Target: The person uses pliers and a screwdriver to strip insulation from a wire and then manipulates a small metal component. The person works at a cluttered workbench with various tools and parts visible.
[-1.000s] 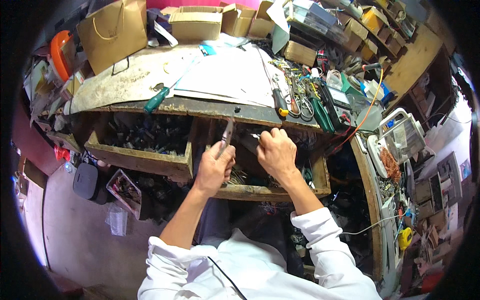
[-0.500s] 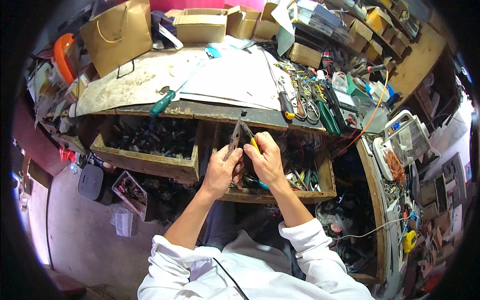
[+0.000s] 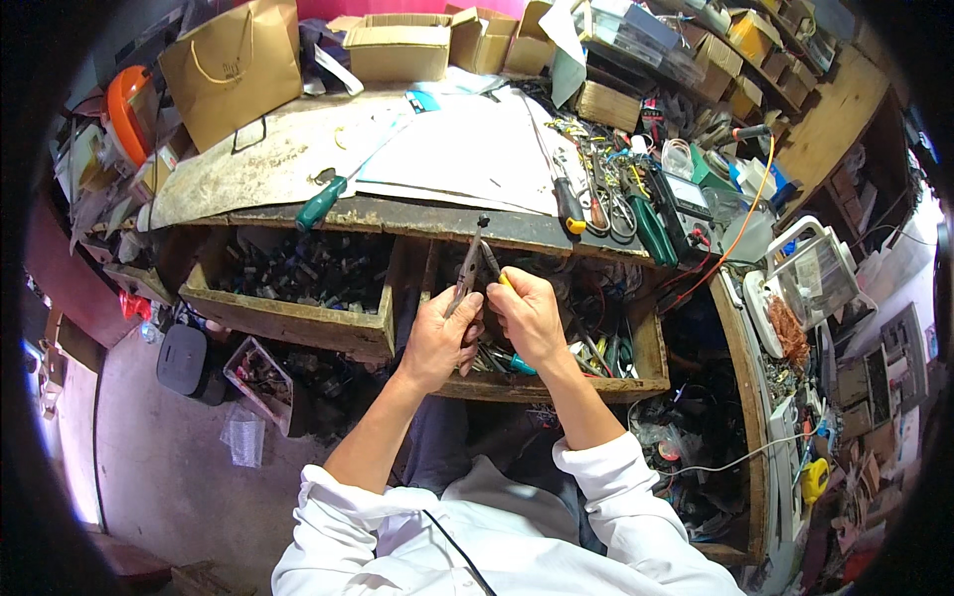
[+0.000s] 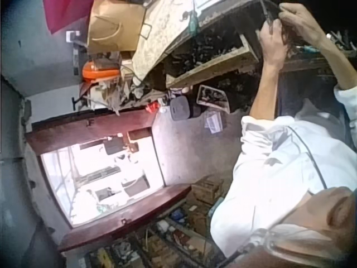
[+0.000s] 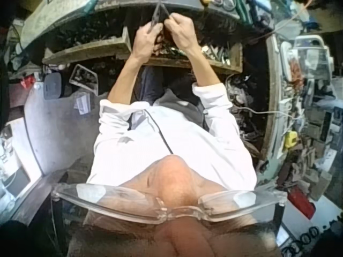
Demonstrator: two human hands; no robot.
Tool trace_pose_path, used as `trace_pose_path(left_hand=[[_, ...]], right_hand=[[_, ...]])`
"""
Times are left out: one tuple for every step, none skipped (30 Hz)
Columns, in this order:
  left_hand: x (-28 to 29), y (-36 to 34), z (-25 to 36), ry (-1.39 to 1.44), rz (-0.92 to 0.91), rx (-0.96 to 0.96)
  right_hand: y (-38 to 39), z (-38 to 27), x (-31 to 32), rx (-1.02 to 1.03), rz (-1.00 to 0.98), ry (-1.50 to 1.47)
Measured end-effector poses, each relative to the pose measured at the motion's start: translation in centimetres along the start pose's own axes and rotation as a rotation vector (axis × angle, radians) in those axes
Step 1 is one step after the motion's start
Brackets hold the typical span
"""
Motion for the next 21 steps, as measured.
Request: trace_pose_path(left_hand=[[0.1,0.1,-0.1,0.023,-0.009,0.019],[0.2,0.1,-0.1,0.048,-0.020,0.036],[0.3,0.2,0.0,0.060,-0.028,0.046],[0.3,0.2,0.0,0.073,-0.042,0.057],[0.2,0.2,0.0,0.086,-0.056,0.067],[0.2,0.2,0.0,0.097,-0.056,0.077],[0.1,0.3,0.2,0.107,-0.056,0.087],[0.1,0.3,0.3,0.117,-0.056,0.097],[0.0,0.1,0.2,0.121,-0.056,0.098],[0.2,0.0,-0.1,0.124,-0.051,0.096],[0.3,-0.1,-0.2,0.127,-0.046,0.093],[0.4,-0.1,-0.1,0.125,-0.043,0.090],[0.3,-0.1,-0.2,0.126,-0.041,0.091],[0.3,-0.1,-0.2,0.126,-0.039,0.091],[0.3,-0.1,-0.2,0.121,-0.033,0.092],[0.3,-0.1,-0.1,0.116,-0.030,0.093],[0.2,-0.1,0.0,0.110,-0.026,0.094],[0.2,-0.1,0.0,0.106,-0.026,0.096],[0.2,0.0,0.0,0.102,-0.025,0.097],[0.2,0.0,0.0,0.098,-0.024,0.097],[0.1,-0.1,0.1,0.089,-0.024,0.098]], right_hand=[[0.1,-0.1,-0.1,-0.122,-0.015,-0.125],[0.3,-0.9,-0.4,-0.241,-0.029,-0.247],[0.4,-1.3,-0.6,-0.362,-0.043,-0.368],[0.5,-1.2,-0.3,-0.419,-0.068,-0.433],[0.5,-1.4,-0.2,-0.431,-0.086,-0.474],[0.5,-1.6,-0.2,-0.442,-0.103,-0.514],[0.5,-1.7,-0.3,-0.453,-0.121,-0.557],[0.5,-1.6,-0.3,-0.474,-0.139,-0.601],[0.4,-1.5,-0.1,-0.452,-0.122,-0.560],[0.3,-1.3,-0.1,-0.431,-0.111,-0.518],[0.1,-1.1,-0.2,-0.410,-0.099,-0.477],[0.0,-1.0,0.0,-0.378,-0.075,-0.412],[0.0,-1.0,0.3,-0.348,-0.048,-0.346],[0.0,-0.9,0.5,-0.318,-0.021,-0.281],[-0.1,-1.0,0.4,-0.313,-0.022,-0.267],[-0.2,-1.3,0.2,-0.307,-0.020,-0.253],[-0.2,-1.5,0.2,-0.301,-0.019,-0.239],[-0.2,-1.5,0.2,-0.301,-0.024,-0.238],[-0.2,-1.5,0.1,-0.300,-0.029,-0.236],[-0.3,-1.5,0.1,-0.298,-0.035,-0.234],[-0.3,-1.5,0.2,-0.302,-0.037,-0.231]])
Point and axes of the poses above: each hand's wrist, its own y-axis away from the middle knuckle, its own x-axis out of the back of the hand, z = x × y, the point moved 4 cm from there along -y, towards the middle knuckle, and after that the axes turned 9 degrees about -y, right-handed, at the moved point
